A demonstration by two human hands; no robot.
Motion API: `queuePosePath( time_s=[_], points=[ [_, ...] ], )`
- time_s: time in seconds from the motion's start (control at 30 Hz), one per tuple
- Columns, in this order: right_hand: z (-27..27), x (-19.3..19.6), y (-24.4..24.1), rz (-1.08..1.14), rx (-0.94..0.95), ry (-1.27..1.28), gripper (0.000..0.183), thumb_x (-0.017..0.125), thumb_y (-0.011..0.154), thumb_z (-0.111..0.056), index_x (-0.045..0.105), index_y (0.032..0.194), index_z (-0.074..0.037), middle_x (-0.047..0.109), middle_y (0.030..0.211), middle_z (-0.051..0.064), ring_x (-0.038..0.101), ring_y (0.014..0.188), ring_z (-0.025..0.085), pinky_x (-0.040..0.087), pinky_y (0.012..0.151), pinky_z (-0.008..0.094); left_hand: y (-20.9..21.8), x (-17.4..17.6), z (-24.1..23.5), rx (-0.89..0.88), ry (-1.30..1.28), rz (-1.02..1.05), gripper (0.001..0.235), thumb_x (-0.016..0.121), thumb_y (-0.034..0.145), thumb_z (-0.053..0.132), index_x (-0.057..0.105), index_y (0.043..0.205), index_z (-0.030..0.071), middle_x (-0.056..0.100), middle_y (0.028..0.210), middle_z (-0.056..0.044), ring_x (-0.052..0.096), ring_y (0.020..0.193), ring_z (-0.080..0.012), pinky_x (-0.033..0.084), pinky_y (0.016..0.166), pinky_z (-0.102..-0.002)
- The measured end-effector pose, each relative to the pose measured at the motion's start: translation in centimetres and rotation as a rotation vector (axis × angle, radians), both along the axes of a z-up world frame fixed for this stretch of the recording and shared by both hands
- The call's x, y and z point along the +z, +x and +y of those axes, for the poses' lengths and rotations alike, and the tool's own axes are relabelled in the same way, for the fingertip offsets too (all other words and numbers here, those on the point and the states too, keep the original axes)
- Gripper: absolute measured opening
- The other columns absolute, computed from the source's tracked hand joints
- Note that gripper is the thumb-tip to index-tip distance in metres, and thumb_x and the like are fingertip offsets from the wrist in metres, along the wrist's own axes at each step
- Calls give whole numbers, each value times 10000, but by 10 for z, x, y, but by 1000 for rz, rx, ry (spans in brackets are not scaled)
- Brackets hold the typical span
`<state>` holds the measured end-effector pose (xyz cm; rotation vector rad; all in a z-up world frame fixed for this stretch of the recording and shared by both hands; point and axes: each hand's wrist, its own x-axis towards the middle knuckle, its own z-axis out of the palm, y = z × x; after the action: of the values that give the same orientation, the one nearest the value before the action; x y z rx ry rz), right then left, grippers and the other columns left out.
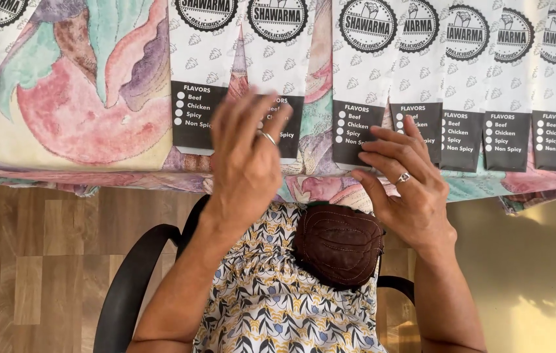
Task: The person assembles shawarma food packages by folding paper wrappers and attaching black flavor labels. They handle multiple wrappers, align and press the labels, and stack completed packages on the table.
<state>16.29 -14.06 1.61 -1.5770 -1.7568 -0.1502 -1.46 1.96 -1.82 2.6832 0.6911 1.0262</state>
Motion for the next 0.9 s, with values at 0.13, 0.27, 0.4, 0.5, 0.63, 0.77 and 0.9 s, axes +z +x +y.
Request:
queuePosePath(
  time_s=[0.13, 0.27, 0.4, 0.5, 0.63, 0.77, 0.9],
  points=[
    [-5, -6, 1, -39, -26, 31, 226, 849, 908, -37, 699, 1052, 51, 713, 1109, 222, 683, 1176, 406, 440, 1205, 658, 18, 5, -36, -439, -129, -147, 248, 823, 919, -69, 721, 1144, -92, 658, 1300, -249, 586, 1289, -369, 450, 1206, -491],
    [-6, -8, 3, -36, -29, 11, 160, 791, 943, -14, 697, 1043, 68, 714, 1104, 228, 688, 1167, 413, 436, 1203, 661, 25, -4, -42, -474, -152, -89, 309, 881, 833, -24, 728, 1072, -145, 648, 1285, -326, 567, 1315, -445, 398, 1218, -544],
    [-6, -5, 5, 21, 17, 24, 94, 749, 947, 41, 705, 1018, 84, 714, 1104, 247, 691, 1165, 436, 429, 1203, 673, 28, -7, -44, -446, -209, -140, 250, 792, 888, -80, 710, 1117, -140, 686, 1202, -305, 619, 1240, -420, 469, 1176, -513],
    [-5, -5, 2, 69, -9, 28, 28, 731, 951, 75, 713, 971, 80, 716, 1076, 235, 700, 1142, 426, 423, 1213, 673, 32, -2, -45, -412, -256, -214, 194, 777, 893, -92, 716, 1072, -133, 697, 1129, -274, 642, 1179, -403, 489, 1149, -521],
    [-2, -6, -5, 188, -127, 22, 63, 767, 946, 74, 712, 947, 43, 710, 1031, 193, 714, 1102, 368, 378, 1272, 633, 42, -4, -52, -240, -274, -210, 161, 806, 881, -3, 725, 1006, -63, 715, 1058, -181, 659, 1073, -303, 490, 1104, -463],
    [-2, 2, -6, 281, -189, -47, 118, 811, 917, 79, 700, 915, 38, 716, 999, 173, 718, 1092, 348, 353, 1305, 635, 45, 4, -51, -181, -377, -209, 190, 800, 840, -27, 705, 1004, -42, 669, 1038, -126, 621, 1077, -278, 502, 1032, -409],
    [-4, 11, -3, 405, -187, -116, 125, 729, 933, 143, 715, 898, 23, 727, 1007, 147, 718, 1121, 316, 301, 1351, 580, 43, 10, -44, -204, -538, -157, 196, 745, 820, -86, 719, 999, -10, 694, 1061, -106, 643, 1071, -253, 496, 1027, -379]
  ],
)
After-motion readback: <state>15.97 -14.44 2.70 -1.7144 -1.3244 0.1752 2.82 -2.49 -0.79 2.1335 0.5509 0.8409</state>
